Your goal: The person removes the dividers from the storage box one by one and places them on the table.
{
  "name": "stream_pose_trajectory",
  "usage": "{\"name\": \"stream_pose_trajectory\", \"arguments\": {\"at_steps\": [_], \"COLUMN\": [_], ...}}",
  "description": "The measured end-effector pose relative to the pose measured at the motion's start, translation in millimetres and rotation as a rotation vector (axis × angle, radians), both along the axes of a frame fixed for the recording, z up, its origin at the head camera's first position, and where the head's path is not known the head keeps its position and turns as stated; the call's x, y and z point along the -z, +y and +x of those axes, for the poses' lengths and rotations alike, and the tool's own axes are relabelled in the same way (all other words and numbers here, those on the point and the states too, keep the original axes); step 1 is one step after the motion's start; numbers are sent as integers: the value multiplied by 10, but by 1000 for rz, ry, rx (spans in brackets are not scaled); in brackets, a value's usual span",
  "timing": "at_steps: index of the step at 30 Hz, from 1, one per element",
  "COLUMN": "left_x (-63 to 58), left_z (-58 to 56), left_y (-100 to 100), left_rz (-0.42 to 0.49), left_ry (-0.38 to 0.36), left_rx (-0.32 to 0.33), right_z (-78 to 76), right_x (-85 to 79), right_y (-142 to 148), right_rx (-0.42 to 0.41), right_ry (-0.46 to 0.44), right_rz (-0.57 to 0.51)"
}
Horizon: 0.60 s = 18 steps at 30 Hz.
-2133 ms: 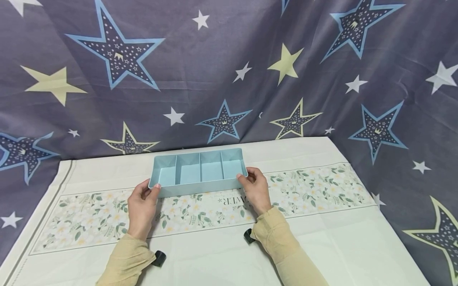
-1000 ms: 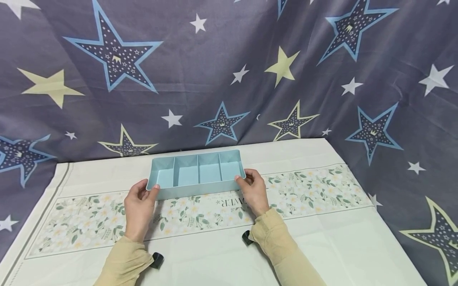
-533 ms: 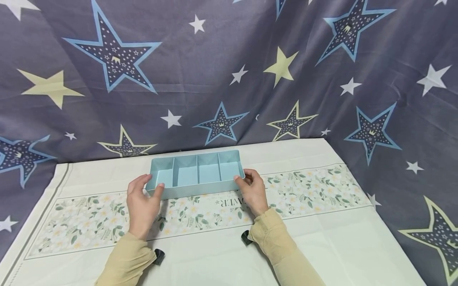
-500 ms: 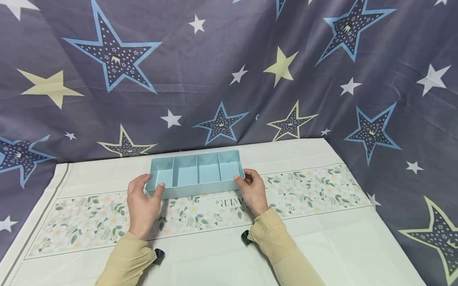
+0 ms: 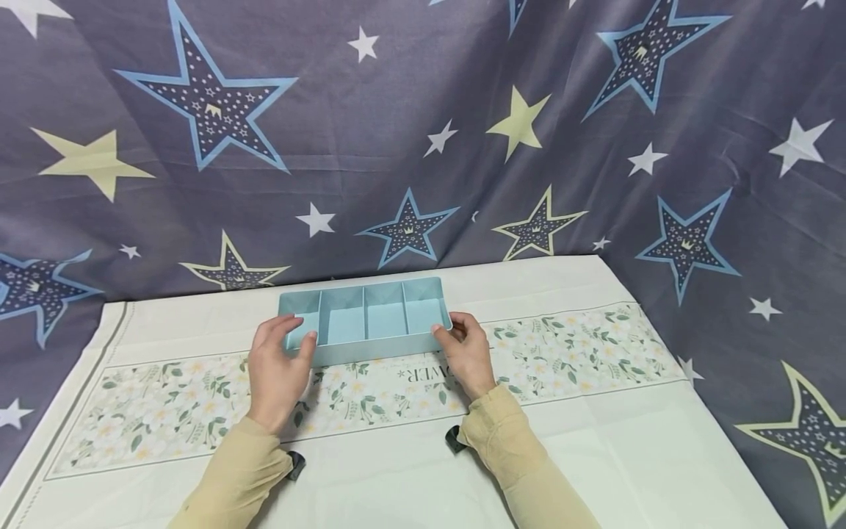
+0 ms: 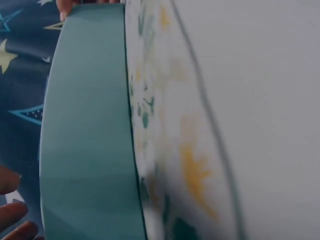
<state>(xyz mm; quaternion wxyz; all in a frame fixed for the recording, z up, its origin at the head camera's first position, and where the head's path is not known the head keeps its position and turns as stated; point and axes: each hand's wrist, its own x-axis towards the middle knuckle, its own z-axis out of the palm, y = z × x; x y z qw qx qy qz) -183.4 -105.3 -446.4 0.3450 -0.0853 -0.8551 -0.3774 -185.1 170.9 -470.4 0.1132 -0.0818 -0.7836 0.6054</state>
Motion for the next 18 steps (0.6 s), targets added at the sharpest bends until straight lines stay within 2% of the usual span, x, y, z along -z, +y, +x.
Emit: {"name": "stream_pose_trajectory", "arguments": {"at_steps": [7, 9, 15, 18], "left_x": [-39, -45, -79, -116], "left_z": [-57, -79, -167, -213], "left_y": [21, 21, 31, 40], "left_rz": [-135, -146, -186, -206], "left_ry": [-41, -68, -155, -173], "left_rx": [-16, -2, 25, 29], "right_z": [-41, -58, -47, -93], "right_x": [122, 156, 122, 214], "right_y": [42, 49, 29, 50], "right_rx": [-5, -6, 1, 10], "right_ry": [43, 43, 25, 31], "right_rz": [8, 19, 45, 49]}}
